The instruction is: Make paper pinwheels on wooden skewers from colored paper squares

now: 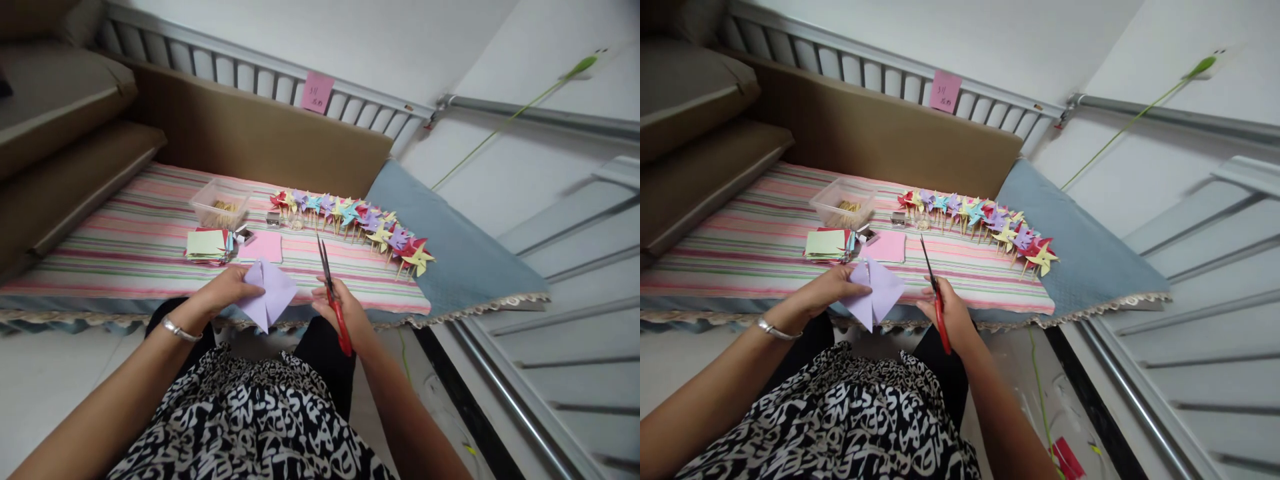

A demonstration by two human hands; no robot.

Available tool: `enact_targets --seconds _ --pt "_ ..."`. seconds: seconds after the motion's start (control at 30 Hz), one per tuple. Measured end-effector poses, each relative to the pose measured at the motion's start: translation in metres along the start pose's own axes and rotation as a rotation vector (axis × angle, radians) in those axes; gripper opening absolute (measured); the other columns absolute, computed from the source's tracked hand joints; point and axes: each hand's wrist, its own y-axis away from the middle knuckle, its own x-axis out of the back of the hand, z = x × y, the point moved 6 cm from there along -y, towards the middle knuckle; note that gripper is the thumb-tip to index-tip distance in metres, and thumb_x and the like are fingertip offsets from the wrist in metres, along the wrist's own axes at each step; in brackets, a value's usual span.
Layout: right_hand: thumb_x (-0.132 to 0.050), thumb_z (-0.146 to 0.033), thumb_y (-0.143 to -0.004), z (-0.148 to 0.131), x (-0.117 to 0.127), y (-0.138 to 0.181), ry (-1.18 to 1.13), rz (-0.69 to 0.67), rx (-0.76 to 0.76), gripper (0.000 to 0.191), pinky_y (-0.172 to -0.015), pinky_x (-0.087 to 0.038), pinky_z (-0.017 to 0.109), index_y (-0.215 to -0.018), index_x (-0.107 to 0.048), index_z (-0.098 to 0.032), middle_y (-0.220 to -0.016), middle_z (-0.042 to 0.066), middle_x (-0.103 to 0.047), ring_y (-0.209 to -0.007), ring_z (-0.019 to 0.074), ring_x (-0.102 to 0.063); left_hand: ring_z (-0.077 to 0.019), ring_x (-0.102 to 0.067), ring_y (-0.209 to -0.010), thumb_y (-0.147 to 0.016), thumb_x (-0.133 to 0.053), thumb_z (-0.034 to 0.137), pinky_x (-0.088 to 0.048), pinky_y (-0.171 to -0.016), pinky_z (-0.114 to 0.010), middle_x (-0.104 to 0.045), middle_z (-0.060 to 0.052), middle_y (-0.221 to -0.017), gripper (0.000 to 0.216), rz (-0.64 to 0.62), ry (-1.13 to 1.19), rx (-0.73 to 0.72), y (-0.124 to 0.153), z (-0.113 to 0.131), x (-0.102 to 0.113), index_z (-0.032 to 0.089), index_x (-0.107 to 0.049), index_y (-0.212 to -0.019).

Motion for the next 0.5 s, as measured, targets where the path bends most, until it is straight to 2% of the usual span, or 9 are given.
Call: enact_targets --seconds 0.07,0.17,0.37,0.5 --pt "-0.065 -0.033 -0.077 -0.011 -0.006 -0.014 -0.093 0.004 0.034 0.052 -0.083 -0.048 0.033 -0.123 -0.046 -0.022 -0.105 0.008 -0.062 -0.093 0.0190 -0.062 -0.0192 -0.061 -0.054 -0.055 -0.075 0.025 -0.047 -0.053 -0.028 -0.071 -0.008 -0.070 0.025 -0.081 -0.017 -0.002 0.000 -0.002 -0.012 0.014 -0.073 -0.078" --pt "-0.068 -0.029 -0.072 -0.020 -0.022 -0.029 -0.113 -0.060 0.038 0.052 -0.078 -0.047 0.030 -0.120 -0.050 -0.021 -0.093 0.003 -0.061 -0.083 0.0161 -0.059 -0.0184 -0.061 -0.053 -0.057 -0.074 0.024 -0.047 -0.053 -0.027 -0.071 -0.008 -0.068 0.025 -0.126 -0.027 0.010 0.000 -0.004 -0.021 0.013 -0.073 -0.079" --pt "-0.061 -0.017 -0.067 -0.016 -0.039 -0.037 -0.127 -0.052 0.016 0.048 -0.063 -0.040 0.023 -0.115 -0.054 -0.020 -0.073 -0.004 -0.049 -0.062 0.0103 -0.044 -0.0197 -0.062 -0.054 -0.056 -0.077 0.030 -0.048 -0.053 -0.029 -0.071 -0.009 -0.068 0.027 -0.095 0.010 0.012 0.001 -0.002 -0.017 0.012 -0.073 -0.077" --pt "-0.062 -0.021 -0.066 -0.013 -0.035 -0.037 -0.258 0.050 -0.013 0.048 -0.060 -0.038 0.022 -0.114 -0.053 -0.020 -0.073 -0.004 -0.047 -0.062 0.0102 -0.042 -0.0193 -0.063 -0.059 -0.060 -0.078 0.035 -0.049 -0.054 -0.028 -0.072 -0.011 -0.077 0.034 -0.039 0.185 0.003 0.002 -0.001 -0.014 0.013 -0.073 -0.084"
